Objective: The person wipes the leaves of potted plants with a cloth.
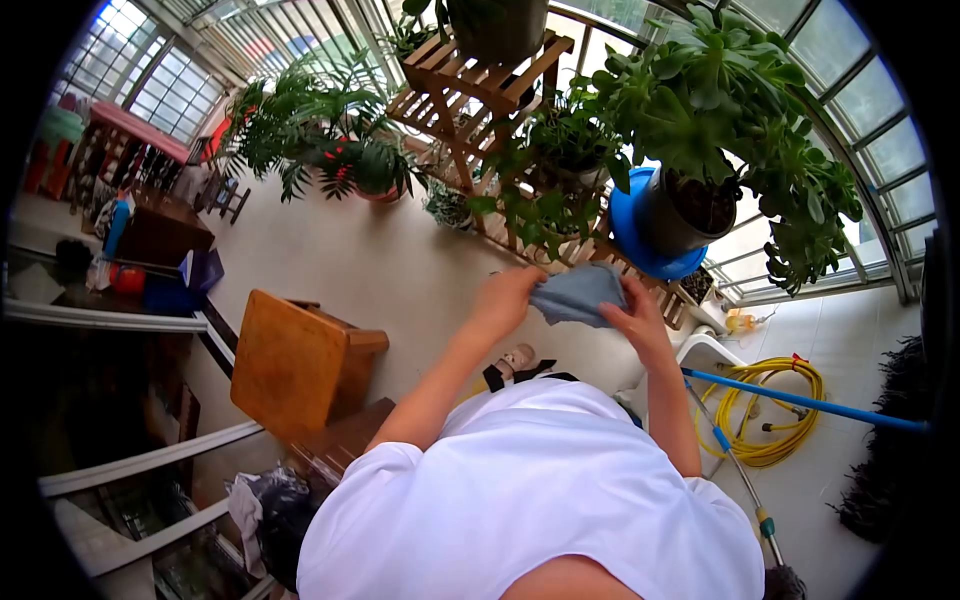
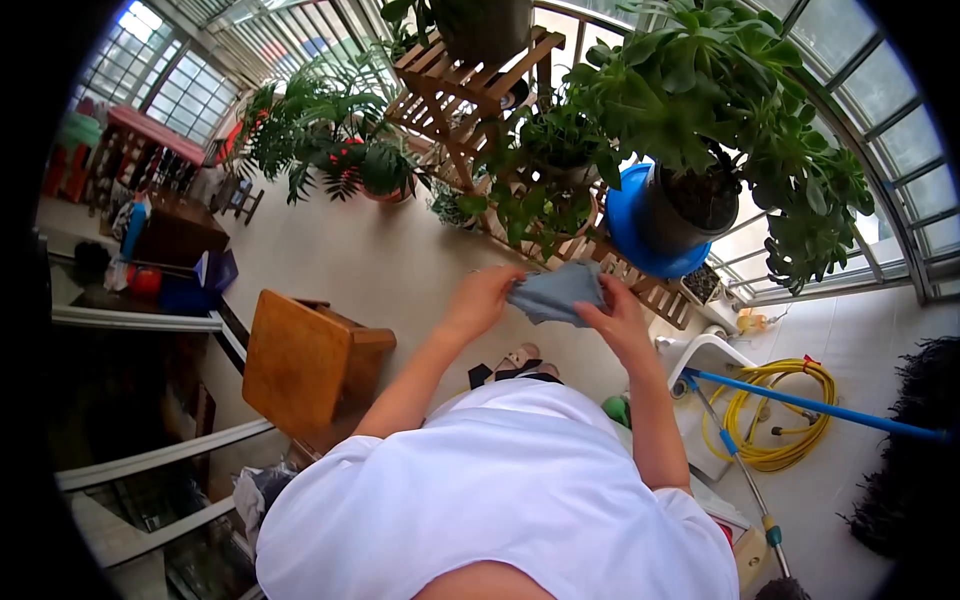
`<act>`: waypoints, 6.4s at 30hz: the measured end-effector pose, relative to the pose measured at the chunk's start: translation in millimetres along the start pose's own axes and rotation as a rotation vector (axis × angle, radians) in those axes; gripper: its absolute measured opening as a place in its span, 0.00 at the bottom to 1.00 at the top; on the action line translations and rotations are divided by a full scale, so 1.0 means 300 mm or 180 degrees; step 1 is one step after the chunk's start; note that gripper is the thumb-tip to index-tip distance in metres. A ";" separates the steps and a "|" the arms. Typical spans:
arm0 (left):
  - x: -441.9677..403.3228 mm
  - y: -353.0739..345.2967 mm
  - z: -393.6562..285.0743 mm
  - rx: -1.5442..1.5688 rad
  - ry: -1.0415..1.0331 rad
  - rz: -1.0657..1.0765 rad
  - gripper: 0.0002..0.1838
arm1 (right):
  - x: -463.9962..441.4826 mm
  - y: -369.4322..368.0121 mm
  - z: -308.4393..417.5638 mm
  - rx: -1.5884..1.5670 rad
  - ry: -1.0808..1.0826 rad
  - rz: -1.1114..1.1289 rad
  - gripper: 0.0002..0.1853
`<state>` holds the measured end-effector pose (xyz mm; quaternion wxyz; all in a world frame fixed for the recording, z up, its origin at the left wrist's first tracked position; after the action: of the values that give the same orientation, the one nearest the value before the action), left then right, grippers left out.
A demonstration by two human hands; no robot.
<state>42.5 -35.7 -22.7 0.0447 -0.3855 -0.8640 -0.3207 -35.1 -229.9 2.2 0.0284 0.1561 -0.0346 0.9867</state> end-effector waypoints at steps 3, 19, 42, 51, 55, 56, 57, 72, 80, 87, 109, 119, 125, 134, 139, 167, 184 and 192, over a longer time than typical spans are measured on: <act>0.077 -0.082 -0.020 -0.0733 -0.0218 -0.0393 0.26 | 0.021 -0.011 -0.052 0.0323 0.0017 -0.0047 0.28; 0.091 -0.123 0.034 0.3549 -0.0520 -0.1298 0.15 | -0.017 -0.168 -0.140 -0.0402 -0.0371 0.0435 0.26; -0.581 0.093 0.116 0.2007 -0.1209 0.0162 0.13 | -0.270 -0.156 0.107 0.1973 0.1458 -0.2990 0.18; -0.577 0.104 0.117 0.3306 -0.0419 0.0455 0.17 | -0.427 -0.141 0.140 0.3043 0.1087 -0.2383 0.17; -0.545 0.115 0.078 0.3277 -0.0385 0.0651 0.19 | -0.426 -0.021 0.156 0.2415 0.0884 -0.3296 0.20; -0.549 0.113 0.083 0.3269 -0.0394 0.0577 0.21 | -0.415 -0.017 0.154 0.2414 0.0883 -0.3296 0.20; -0.554 0.114 0.086 0.3259 -0.0403 0.0502 0.22 | -0.400 -0.043 0.177 0.2356 0.1164 -0.3014 0.20; -0.416 -0.026 0.415 0.3825 0.1686 0.0195 0.32 | -0.240 0.007 0.027 0.1860 0.0887 -0.3126 0.16; -0.389 -0.063 0.212 0.4627 0.1120 0.1267 0.42 | -0.306 -0.229 -0.089 0.2715 -0.0187 -0.1543 0.18; -0.384 -0.068 0.301 0.4024 0.1587 0.1059 0.42 | -0.224 -0.111 -0.085 0.1691 0.0350 -0.1477 0.21; -0.663 -0.124 0.725 0.3347 0.1649 -0.0417 0.22 | -0.218 -0.151 -0.256 0.0113 -0.1812 -0.0856 0.18; -0.663 -0.077 0.701 0.3683 0.2130 -0.0829 0.19 | -0.247 -0.194 -0.203 0.1055 -0.1245 -0.0640 0.18; -0.609 0.044 0.721 0.3204 0.0893 -0.1172 0.12 | -0.291 -0.265 -0.149 0.1663 -0.1332 -0.0047 0.17; -0.559 0.088 0.650 0.4993 0.1154 -0.0164 0.10 | -0.420 -0.358 0.009 0.0038 -0.0762 -0.0354 0.20; -0.494 0.105 0.582 0.4706 0.1229 -0.0018 0.12 | -0.491 -0.351 0.118 0.1162 0.0376 -0.1214 0.23; -0.815 0.181 0.871 0.4839 0.0725 -0.0344 0.17 | -0.496 -0.328 0.130 0.1807 0.0492 -0.1266 0.18; -0.645 0.298 0.475 0.3116 0.0285 -0.0015 0.10 | -0.612 -0.311 0.197 0.2114 0.0687 -0.1284 0.18; -0.593 0.263 0.417 0.3796 0.0374 0.0252 0.15 | -0.721 -0.326 0.146 0.3039 0.0641 -0.1915 0.23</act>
<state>242.9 -36.1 -138.2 0.3128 -0.3075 -0.8760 0.2005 190.3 -145.8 -17.6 0.2374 0.0599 0.4637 0.8515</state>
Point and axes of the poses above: each hand's wrist, its own x-axis away from the middle knuckle, its own y-axis out of the back of the hand, z = x × y, the point moved 6 cm from there along -x, towards the middle knuckle, and after that the axes turned 4 degrees about -y, right-handed, at the moved point
